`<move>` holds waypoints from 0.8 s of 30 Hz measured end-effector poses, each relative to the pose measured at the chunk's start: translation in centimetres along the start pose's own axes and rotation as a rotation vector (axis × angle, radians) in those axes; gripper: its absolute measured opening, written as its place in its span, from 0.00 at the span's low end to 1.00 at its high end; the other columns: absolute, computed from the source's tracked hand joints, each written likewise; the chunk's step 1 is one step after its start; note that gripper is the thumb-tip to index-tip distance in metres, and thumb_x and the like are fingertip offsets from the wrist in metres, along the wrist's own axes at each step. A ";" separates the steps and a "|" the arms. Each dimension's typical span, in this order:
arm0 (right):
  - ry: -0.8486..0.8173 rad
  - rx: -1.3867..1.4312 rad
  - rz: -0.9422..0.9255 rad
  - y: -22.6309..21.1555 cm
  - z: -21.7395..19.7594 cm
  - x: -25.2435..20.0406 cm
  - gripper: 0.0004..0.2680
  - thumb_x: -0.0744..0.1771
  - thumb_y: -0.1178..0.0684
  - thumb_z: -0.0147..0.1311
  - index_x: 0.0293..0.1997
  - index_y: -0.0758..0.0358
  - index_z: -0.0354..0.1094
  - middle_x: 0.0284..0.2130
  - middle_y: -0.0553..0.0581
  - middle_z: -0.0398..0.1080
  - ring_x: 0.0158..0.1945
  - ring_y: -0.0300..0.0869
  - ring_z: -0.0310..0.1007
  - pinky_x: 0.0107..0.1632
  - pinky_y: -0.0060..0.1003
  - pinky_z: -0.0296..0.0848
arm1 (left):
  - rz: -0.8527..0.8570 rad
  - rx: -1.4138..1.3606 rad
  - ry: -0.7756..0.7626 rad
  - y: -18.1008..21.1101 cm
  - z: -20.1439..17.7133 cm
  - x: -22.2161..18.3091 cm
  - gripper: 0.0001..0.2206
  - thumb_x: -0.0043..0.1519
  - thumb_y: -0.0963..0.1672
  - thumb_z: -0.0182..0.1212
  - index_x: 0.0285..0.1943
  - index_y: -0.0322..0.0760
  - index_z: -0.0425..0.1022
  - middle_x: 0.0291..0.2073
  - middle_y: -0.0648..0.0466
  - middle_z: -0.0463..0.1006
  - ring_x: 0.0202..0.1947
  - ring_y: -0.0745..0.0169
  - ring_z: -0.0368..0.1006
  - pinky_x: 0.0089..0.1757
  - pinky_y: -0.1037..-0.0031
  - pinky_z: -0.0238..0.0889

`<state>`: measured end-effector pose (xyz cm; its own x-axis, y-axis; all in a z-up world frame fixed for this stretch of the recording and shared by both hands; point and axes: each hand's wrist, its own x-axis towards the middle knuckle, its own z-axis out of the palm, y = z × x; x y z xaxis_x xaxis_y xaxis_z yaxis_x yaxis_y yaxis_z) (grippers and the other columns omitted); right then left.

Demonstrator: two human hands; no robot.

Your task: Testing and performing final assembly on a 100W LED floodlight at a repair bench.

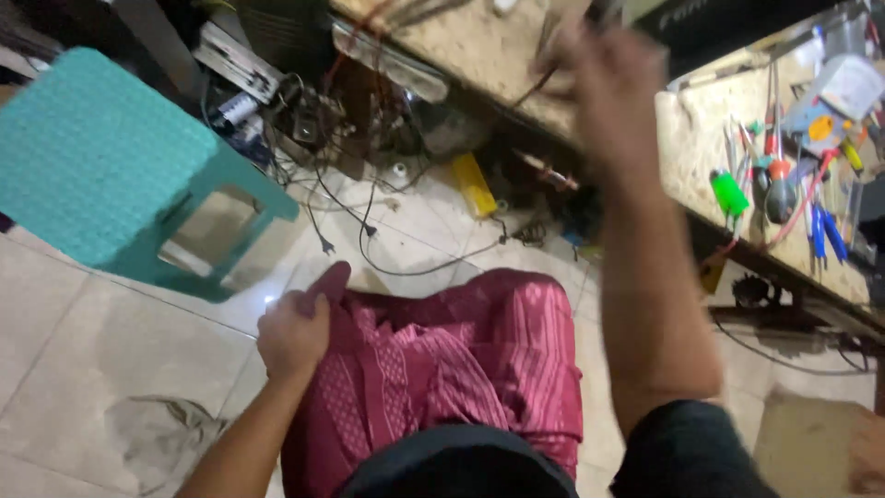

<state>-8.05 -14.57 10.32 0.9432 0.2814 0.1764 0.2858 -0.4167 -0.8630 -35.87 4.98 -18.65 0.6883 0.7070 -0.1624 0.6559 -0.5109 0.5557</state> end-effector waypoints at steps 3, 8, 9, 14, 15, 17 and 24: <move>0.045 -0.010 -0.286 0.1 -2.8 0.8 0.06 0.72 0.55 0.49 0.45 0.64 0.72 0.33 0.54 0.74 0.30 0.37 0.72 0.35 0.31 0.83 | -0.012 0.067 -0.026 -0.1 2.0 0.4 0.20 0.63 0.54 0.58 0.51 0.37 0.81 0.43 0.41 0.79 0.41 0.34 0.77 0.41 0.48 0.72; 0.124 -0.106 -0.415 2.3 -1.5 2.5 0.08 0.72 0.55 0.46 0.40 0.62 0.73 0.26 0.51 0.69 0.25 0.36 0.67 0.28 0.31 0.70 | -0.075 0.148 -0.123 0.5 3.7 1.5 0.26 0.64 0.59 0.53 0.56 0.40 0.80 0.47 0.42 0.79 0.48 0.31 0.77 0.45 0.44 0.73; 0.135 -0.134 -0.459 3.0 -0.4 3.2 0.10 0.72 0.54 0.45 0.38 0.61 0.73 0.23 0.49 0.67 0.23 0.36 0.65 0.25 0.31 0.66 | -0.045 0.133 -0.131 1.0 3.4 1.3 0.25 0.64 0.58 0.52 0.55 0.39 0.79 0.47 0.42 0.78 0.48 0.34 0.75 0.46 0.49 0.71; -0.229 -0.225 0.198 10.4 9.8 2.3 0.22 0.68 0.36 0.37 0.46 0.64 0.75 0.27 0.58 0.72 0.23 0.44 0.71 0.28 0.41 0.71 | -0.058 0.098 -0.214 2.7 3.3 1.5 0.26 0.63 0.57 0.49 0.59 0.39 0.76 0.55 0.42 0.75 0.56 0.34 0.69 0.54 0.51 0.65; -0.251 -0.044 0.366 13.1 12.1 2.4 0.20 0.70 0.39 0.39 0.46 0.67 0.75 0.24 0.58 0.69 0.21 0.44 0.67 0.25 0.39 0.69 | -0.077 0.125 -0.218 2.8 3.7 1.6 0.25 0.62 0.58 0.49 0.56 0.43 0.77 0.54 0.44 0.76 0.53 0.36 0.71 0.52 0.52 0.67; -0.271 0.143 0.521 16.8 15.7 2.6 0.19 0.71 0.42 0.42 0.47 0.71 0.75 0.21 0.58 0.66 0.19 0.43 0.63 0.23 0.38 0.66 | -0.092 0.149 -0.211 2.9 4.0 1.7 0.24 0.61 0.59 0.50 0.54 0.46 0.79 0.52 0.46 0.77 0.51 0.37 0.73 0.51 0.53 0.69; -0.224 0.360 0.740 17.1 20.1 4.8 0.18 0.73 0.40 0.38 0.44 0.64 0.72 0.25 0.55 0.65 0.21 0.40 0.57 0.24 0.36 0.56 | -0.184 0.183 -0.304 2.6 2.6 2.5 0.25 0.62 0.59 0.48 0.60 0.48 0.76 0.57 0.49 0.75 0.56 0.42 0.72 0.54 0.58 0.68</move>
<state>-2.06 -2.98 -13.08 0.7989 0.2254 -0.5576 -0.4983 -0.2712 -0.8235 -31.59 4.15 -19.75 0.5966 0.6321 -0.4944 0.8022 -0.4875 0.3447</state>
